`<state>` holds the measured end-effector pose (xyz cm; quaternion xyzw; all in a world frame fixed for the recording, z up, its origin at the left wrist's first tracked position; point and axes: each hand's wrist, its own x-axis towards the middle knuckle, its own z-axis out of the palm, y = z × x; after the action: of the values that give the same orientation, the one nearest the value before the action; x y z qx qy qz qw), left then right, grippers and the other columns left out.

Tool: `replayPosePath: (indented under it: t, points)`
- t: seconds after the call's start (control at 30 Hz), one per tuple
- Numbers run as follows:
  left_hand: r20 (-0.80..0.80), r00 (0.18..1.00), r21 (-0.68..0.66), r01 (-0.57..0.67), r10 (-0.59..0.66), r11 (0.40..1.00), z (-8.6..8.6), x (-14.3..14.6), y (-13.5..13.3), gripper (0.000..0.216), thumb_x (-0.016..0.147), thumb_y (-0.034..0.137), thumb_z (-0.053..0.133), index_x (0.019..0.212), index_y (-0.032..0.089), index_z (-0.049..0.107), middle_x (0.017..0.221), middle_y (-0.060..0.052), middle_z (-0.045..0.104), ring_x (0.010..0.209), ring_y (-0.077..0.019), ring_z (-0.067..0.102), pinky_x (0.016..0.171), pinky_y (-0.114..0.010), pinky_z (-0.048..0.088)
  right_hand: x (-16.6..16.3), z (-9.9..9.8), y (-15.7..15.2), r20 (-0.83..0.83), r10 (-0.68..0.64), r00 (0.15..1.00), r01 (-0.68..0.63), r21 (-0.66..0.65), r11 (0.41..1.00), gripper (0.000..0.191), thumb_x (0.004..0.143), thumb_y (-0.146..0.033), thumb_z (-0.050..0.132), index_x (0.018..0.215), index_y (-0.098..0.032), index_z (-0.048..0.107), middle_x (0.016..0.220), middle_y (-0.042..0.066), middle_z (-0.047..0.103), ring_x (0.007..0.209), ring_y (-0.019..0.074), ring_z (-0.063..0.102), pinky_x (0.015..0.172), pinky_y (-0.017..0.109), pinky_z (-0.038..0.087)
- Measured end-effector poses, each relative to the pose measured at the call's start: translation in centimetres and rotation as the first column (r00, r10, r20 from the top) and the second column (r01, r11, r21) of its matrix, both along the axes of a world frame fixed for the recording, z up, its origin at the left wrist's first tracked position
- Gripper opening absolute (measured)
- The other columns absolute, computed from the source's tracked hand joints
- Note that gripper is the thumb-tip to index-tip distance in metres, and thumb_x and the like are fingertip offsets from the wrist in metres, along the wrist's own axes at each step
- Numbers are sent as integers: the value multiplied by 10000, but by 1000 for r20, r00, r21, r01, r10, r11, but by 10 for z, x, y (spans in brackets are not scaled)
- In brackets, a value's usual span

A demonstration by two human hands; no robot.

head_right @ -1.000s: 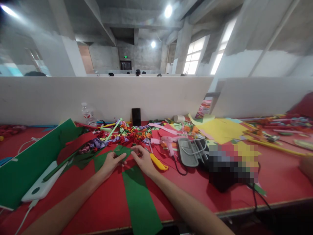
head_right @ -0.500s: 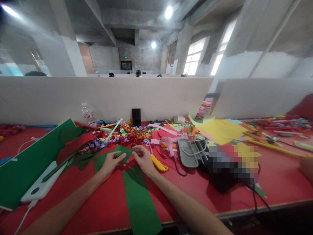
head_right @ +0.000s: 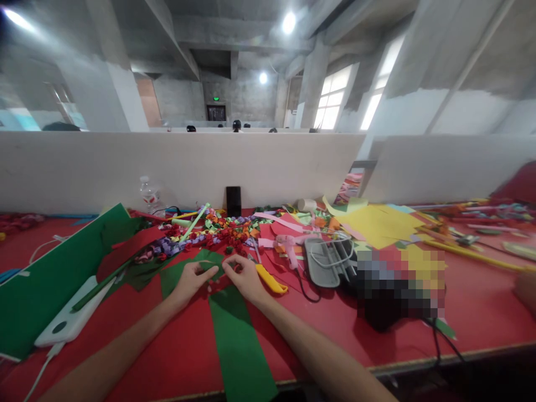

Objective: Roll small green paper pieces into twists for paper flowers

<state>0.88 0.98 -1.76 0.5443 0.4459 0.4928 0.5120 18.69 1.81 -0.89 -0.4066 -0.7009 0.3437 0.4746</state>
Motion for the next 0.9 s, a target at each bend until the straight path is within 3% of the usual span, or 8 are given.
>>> replayPosePath:
  t: [0.2, 0.37, 0.5, 0.67, 0.77, 0.8, 0.9]
  points:
    - [-19, 997, 62, -70, 71, 996, -3, -4, 4, 459, 729, 493, 712, 565, 188, 411, 418, 77, 501, 294, -92, 500, 302, -167, 308, -2, 3, -4, 56, 36, 998, -38, 30, 999, 215, 881, -331, 568, 771, -154, 623, 696, -8, 622, 631, 114, 534, 587, 210, 396]
    - [-87, 995, 84, -40, 47, 996, -6, -4, 4, 451, 744, 520, 680, 597, 198, 401, 407, 104, 432, 285, -64, 398, 318, -172, 270, -4, 5, -8, 66, 46, 997, -50, 76, 996, 178, 893, -304, 557, 907, -157, 655, 763, 3, 650, 682, 122, 557, 632, 222, 416]
    - [-148, 988, 127, -18, 37, 992, -9, -3, 3, 465, 751, 504, 668, 585, 211, 347, 424, 106, 368, 339, -68, 377, 353, -180, 254, -6, 4, -7, 109, 46, 993, -54, 74, 996, 201, 891, -314, 560, 826, -147, 652, 716, 4, 645, 648, 120, 557, 607, 217, 411]
    - [-265, 963, 229, 13, 49, 973, -3, -5, 5, 387, 796, 423, 624, 580, 189, 404, 522, 78, 374, 470, -86, 392, 451, -200, 281, 0, 14, -6, 255, 41, 966, -76, 131, 988, 196, 918, -251, 499, 821, -152, 638, 741, 14, 666, 683, 129, 593, 644, 222, 437]
    - [-382, 919, 305, 26, 98, 952, 6, -5, 9, 255, 800, 366, 619, 673, 163, 532, 570, 69, 386, 540, -106, 413, 512, -215, 291, 25, 26, -12, 493, -115, 862, 5, 220, 976, 166, 915, -203, 490, 994, -170, 632, 942, 57, 678, 838, 164, 618, 746, 259, 453]
    - [-416, 905, 298, 45, 87, 954, 9, -3, 10, 192, 796, 348, 622, 814, 160, 590, 586, 71, 409, 546, -112, 425, 522, -218, 299, 36, 29, -15, 577, -207, 790, 62, 260, 964, 183, 917, -204, 493, 1043, -175, 621, 1028, 81, 662, 916, 186, 610, 800, 286, 446]
    - [-542, 838, 266, 103, 61, 959, 14, 5, 18, 365, 806, 309, 605, 1151, 196, 558, 573, 96, 415, 511, -110, 406, 533, -225, 292, 64, 32, -25, 783, -349, 515, 183, 297, 937, 245, 923, -230, 504, 1139, -154, 589, 1089, 131, 643, 1007, 260, 588, 858, 363, 427]
